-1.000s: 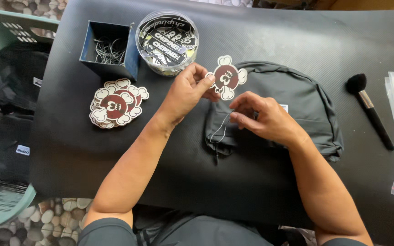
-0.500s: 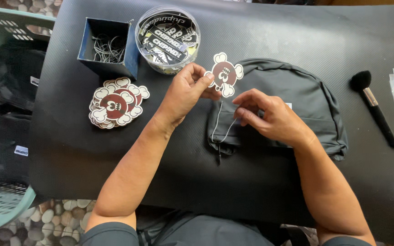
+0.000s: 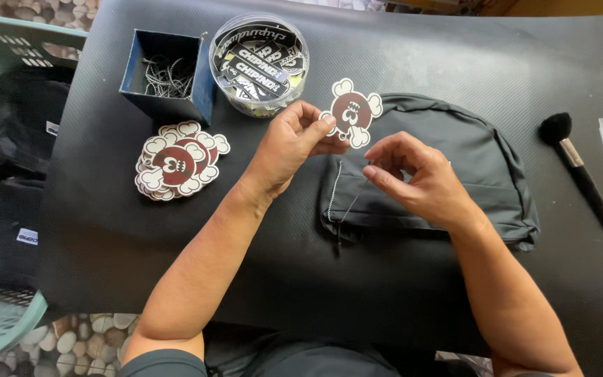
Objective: The person attaches a metal chain to a grey pouch, then connects a bear-shaped keychain to the chain. They use a brush to dust the pouch and flip it over to clean the other side.
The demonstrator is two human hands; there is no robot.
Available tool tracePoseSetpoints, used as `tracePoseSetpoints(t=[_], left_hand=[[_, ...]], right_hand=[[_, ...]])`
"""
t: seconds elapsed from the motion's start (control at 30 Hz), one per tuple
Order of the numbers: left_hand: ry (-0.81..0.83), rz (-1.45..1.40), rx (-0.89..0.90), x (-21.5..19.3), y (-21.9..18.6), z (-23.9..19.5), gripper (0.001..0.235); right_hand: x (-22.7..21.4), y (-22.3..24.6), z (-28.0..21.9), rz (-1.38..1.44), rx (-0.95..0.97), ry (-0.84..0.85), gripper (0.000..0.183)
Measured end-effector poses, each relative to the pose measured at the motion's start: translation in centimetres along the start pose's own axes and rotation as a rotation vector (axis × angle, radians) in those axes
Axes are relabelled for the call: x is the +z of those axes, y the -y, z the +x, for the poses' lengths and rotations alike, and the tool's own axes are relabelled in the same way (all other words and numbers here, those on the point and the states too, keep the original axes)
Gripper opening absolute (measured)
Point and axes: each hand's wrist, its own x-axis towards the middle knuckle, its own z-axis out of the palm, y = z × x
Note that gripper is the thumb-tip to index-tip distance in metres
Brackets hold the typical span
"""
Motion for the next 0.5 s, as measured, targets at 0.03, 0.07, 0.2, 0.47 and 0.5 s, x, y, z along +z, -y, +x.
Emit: tracePoseSetpoints(t=[0.03, 0.07, 0.2, 0.47, 0.5], left_hand=[[0.002, 0.002, -0.001, 0.0, 0.0, -0.1, 0.022], [0.004, -0.004, -0.002, 0.1, -0.1, -0.1, 0.022], [0.006, -0.009, -0.002, 0.2, -0.4, -0.3, 0.024], [0.021, 0.054, 0.002, 0.0, -0.2, -0.2, 0.028], [0.026, 0.075, -0.007, -0.1, 0.1, -0.1, 0.029]], right_hand=[[0.1, -0.1, -0.1, 0.001, 0.000, -0.003, 0.017], [0.2, -0.2, -0.1, 0.035, -0.004, -0.018, 0.022], [0.6, -0.3, -0.1, 0.092, 0.027, -0.050, 0.030], [0.3, 0.4, -0.4, -0.346, 0.088, -0.058, 0.024], [0.1, -0.1, -0.4, -0.396, 0.068, -0.098, 0.030]])
